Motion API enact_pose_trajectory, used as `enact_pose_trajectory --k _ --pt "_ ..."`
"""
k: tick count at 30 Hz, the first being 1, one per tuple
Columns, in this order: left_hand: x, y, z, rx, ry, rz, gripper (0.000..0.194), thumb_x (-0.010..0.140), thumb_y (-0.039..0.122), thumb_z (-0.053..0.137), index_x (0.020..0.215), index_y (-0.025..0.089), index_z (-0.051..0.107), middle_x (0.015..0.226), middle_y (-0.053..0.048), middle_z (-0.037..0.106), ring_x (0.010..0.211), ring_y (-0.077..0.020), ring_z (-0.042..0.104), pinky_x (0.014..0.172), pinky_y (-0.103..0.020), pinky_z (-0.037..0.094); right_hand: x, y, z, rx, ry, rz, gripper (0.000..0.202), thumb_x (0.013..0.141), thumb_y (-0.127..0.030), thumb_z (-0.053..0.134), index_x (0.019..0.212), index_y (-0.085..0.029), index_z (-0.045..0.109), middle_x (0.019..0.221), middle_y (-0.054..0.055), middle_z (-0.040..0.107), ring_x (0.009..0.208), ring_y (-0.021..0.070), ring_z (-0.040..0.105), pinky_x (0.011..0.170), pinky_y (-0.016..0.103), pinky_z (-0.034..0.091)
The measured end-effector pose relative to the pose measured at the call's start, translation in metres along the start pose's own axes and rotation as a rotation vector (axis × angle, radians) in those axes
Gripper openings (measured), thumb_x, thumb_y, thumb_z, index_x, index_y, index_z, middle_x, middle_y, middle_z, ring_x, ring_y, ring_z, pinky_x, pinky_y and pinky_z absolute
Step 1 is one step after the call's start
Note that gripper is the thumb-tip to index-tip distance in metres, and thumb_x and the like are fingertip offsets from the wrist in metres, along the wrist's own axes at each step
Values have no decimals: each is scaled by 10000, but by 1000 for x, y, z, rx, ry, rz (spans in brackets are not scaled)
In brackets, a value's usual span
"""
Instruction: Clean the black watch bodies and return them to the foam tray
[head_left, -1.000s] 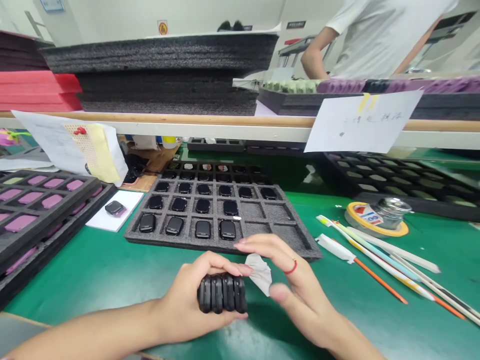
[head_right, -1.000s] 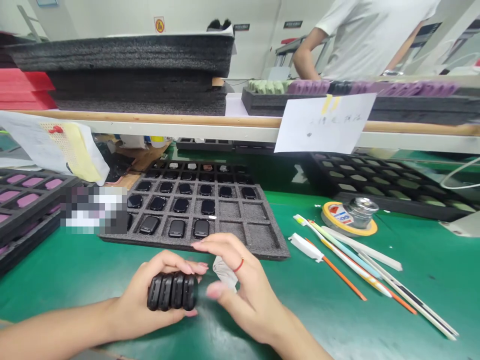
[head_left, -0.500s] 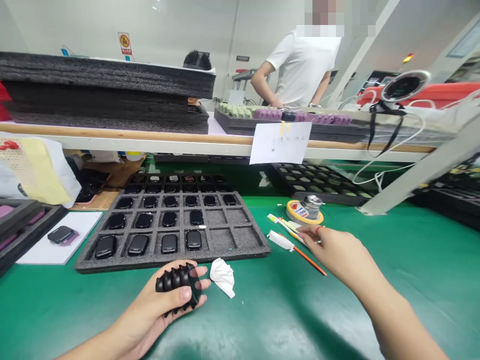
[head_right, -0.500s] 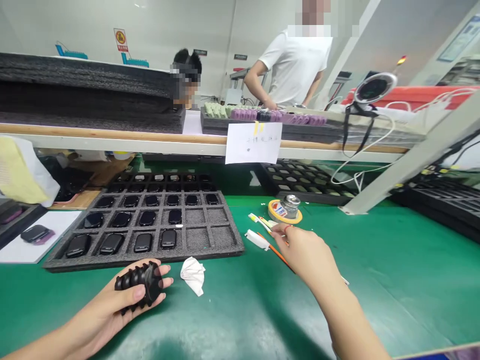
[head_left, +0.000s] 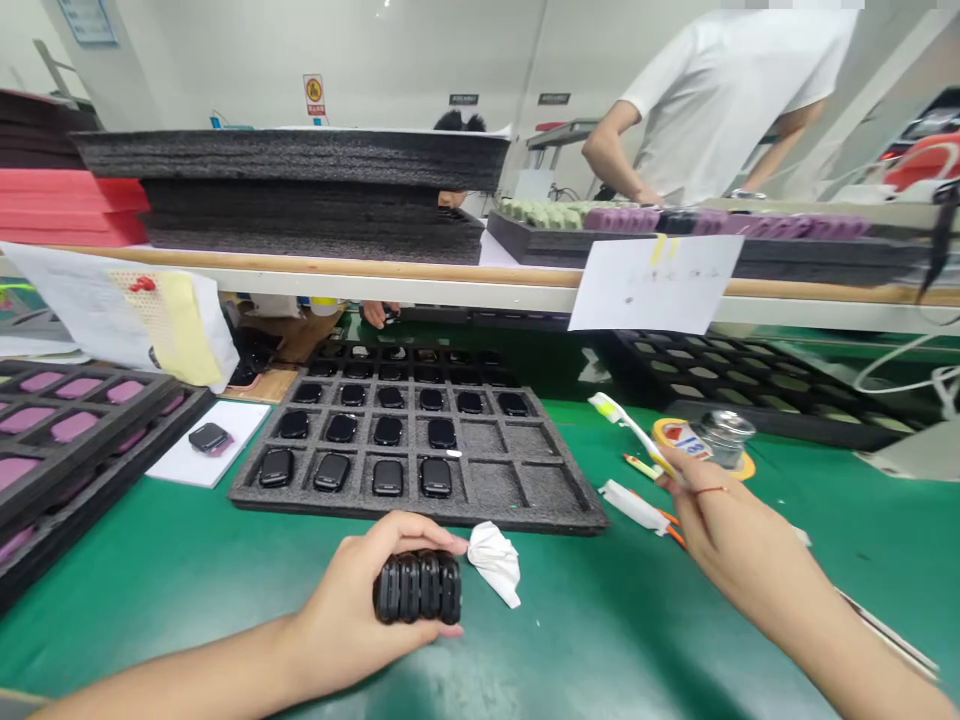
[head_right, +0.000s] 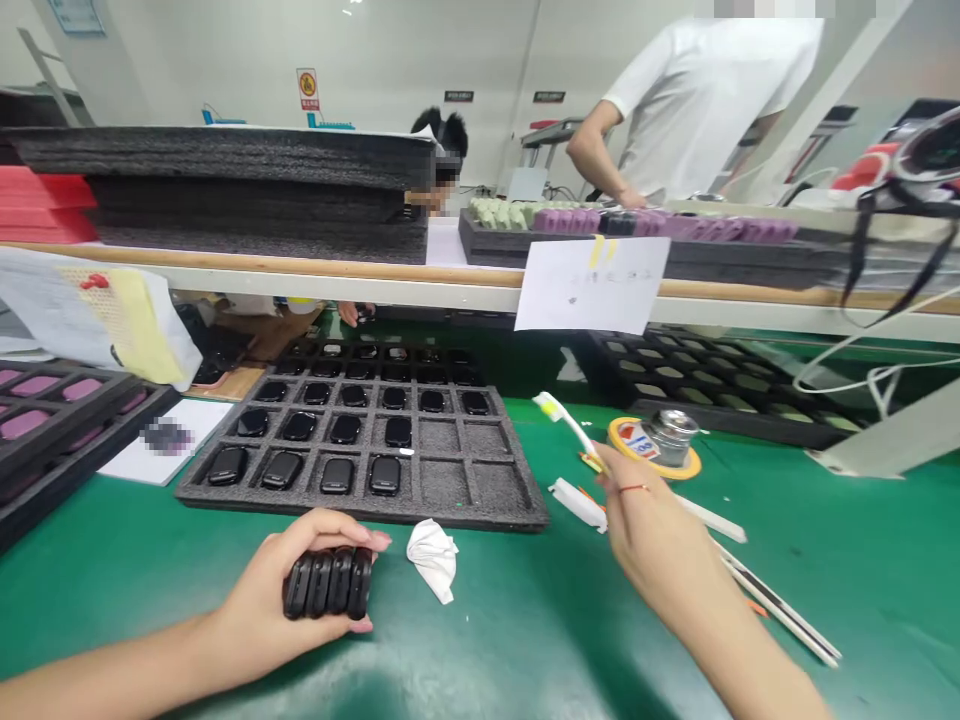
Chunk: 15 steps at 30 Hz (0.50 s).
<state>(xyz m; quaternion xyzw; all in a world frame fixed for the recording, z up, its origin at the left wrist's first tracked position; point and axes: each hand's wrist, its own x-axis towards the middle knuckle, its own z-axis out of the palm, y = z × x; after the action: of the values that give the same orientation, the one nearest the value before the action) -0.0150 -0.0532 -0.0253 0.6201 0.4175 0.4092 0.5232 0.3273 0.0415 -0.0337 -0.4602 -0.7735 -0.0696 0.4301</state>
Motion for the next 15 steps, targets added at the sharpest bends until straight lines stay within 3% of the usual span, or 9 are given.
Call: enact_pose_trajectory --k 3,6,10,15 --pt "0 0 -1 23 22 5 480 720 197 830 1110 250 556 1192 -57 723 1093 -222 684 992 -359 525 -10 -56 2 -20 -234 -166 474 1007 -230 414 1473 -270 491 954 82 703 720 174 670 628 279 546" --pt "-1 1 -3 126 28 -8 542 714 232 844 1151 260 524 1166 -45 740 1077 -223 689 974 -342 517 -18 -90 2 -9 -286 -432 565 1000 -121 384 1526 -327 399 917 52 719 723 159 652 659 262 523" --pt "-1 4 -5 221 29 -20 587 728 244 823 1209 271 488 1148 -29 746 986 -215 704 936 -341 522 -10 -94 -1 -202 -149 -459 635 977 -85 391 1555 -337 320 827 61 693 688 216 613 652 333 481" --pt "1 5 -7 254 25 16 606 755 229 782 1269 272 464 1170 -24 741 1024 -222 705 946 -333 525 -4 -93 -4 -136 -217 -540 585 995 -114 360 1546 -310 353 827 61 701 708 206 631 655 317 480"
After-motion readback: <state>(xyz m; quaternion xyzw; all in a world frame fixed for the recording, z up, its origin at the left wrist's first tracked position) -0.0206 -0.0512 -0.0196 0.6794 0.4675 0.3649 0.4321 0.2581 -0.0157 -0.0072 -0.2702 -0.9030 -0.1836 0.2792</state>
